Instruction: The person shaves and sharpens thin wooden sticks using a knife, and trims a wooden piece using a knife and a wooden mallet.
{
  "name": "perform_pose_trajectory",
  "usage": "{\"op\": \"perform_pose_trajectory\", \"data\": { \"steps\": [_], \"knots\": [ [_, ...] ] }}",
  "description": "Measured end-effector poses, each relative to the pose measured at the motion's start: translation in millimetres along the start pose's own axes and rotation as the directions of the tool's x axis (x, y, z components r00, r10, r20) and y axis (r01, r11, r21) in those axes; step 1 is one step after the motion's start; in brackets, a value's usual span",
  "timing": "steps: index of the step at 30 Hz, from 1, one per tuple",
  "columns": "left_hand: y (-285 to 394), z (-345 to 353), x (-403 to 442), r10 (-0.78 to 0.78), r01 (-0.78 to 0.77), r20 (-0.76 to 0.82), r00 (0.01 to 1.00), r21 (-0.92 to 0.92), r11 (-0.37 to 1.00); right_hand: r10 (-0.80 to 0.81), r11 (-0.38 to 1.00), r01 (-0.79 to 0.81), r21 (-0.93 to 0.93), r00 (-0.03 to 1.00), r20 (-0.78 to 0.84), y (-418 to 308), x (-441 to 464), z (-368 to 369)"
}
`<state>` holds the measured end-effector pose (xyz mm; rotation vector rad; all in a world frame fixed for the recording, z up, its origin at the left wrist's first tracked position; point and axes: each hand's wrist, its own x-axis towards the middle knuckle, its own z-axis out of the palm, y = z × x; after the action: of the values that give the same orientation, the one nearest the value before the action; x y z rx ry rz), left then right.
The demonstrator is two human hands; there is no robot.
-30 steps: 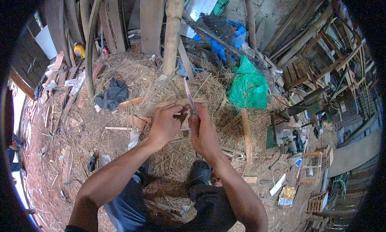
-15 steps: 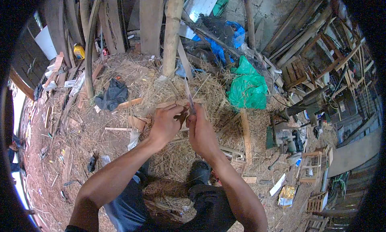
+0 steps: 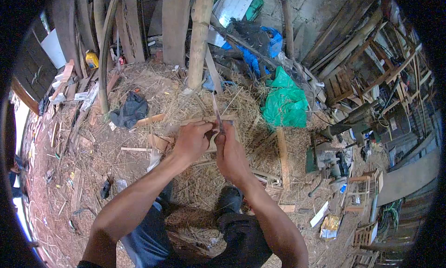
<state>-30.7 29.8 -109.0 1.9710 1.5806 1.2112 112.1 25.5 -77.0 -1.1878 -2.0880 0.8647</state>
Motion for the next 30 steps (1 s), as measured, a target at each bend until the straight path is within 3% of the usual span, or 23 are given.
{"op": "perform_pose_trajectory", "data": {
  "steps": [10,16,19,24,26,30],
  "knots": [
    [4,-3,1,-0.013,0.012,-0.028,1.000,-0.034,0.999,-0.014,0.998,0.017,0.059,0.999,-0.046,6,3,6],
    [6,1,1,-0.002,0.001,-0.035,0.999,-0.043,0.999,-0.082,0.997,0.081,-0.015,0.992,-0.099,10,3,7],
    [5,3,1,0.010,-0.012,-0.043,0.999,-0.047,0.999,-0.006,0.999,0.004,-0.032,0.998,-0.063,3,3,5],
    [9,2,-1,0.017,-0.017,-0.018,1.000,-0.043,0.999,-0.102,0.988,0.085,-0.130,0.986,-0.129,8,3,10],
    [19,-2,-2,-0.059,0.059,0.085,0.995,-0.003,0.998,-0.079,0.989,0.059,-0.139,0.987,-0.140,7,4,13],
    [18,6,-6,-0.019,0.018,0.039,0.999,0.010,1.000,-0.030,0.992,0.010,-0.127,0.987,-0.157,4,4,12]
  ]
}}
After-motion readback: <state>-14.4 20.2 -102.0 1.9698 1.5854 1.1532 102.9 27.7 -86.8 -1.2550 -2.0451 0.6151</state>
